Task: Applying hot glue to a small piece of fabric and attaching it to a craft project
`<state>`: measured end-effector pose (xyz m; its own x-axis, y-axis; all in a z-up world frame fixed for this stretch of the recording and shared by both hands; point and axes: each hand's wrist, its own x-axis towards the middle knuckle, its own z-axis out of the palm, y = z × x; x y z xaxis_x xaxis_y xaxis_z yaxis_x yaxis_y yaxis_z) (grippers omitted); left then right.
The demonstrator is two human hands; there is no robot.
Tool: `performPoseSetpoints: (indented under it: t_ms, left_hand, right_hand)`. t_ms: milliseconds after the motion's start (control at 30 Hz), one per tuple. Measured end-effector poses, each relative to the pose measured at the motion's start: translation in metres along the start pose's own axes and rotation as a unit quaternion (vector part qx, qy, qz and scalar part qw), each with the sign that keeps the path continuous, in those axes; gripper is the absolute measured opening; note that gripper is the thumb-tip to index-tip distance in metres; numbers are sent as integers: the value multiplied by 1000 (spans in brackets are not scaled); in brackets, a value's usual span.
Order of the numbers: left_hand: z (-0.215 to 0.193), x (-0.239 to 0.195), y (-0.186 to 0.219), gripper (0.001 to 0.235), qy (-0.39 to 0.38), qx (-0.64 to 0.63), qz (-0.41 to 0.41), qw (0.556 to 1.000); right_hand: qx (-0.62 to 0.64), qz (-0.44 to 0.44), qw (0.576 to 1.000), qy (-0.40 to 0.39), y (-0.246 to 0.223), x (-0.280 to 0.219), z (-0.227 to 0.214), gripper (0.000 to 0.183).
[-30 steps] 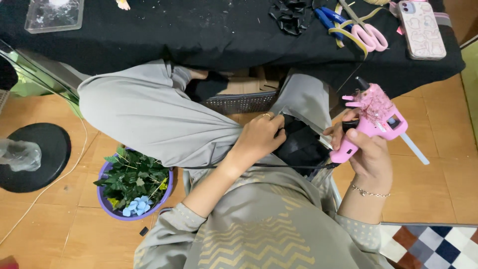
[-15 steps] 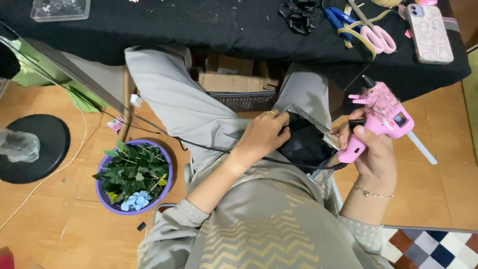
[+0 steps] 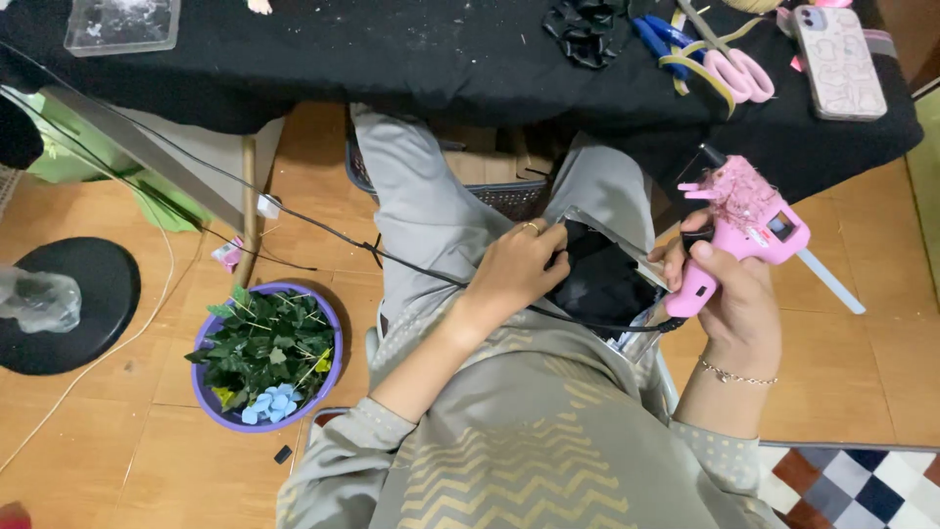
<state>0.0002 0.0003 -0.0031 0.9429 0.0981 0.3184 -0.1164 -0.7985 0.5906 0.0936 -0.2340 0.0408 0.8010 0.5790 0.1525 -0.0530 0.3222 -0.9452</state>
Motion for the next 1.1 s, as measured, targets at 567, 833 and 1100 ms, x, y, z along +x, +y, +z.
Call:
performPoseSetpoints:
  t_ms: [567,833,1100]
  left_hand:
    - [37,21,-2,16,-33,34,-10,999]
    - [45,28,-3,16,-70,31,-22,997]
    - [34,19,2,18,-61,80,-60,993]
  right_hand:
    - [9,-61,998,1,33,6,-47,30]
    - [17,-94,995,18,54,12,-62,32]
    - [14,-79,993,81,81,18,-53,29]
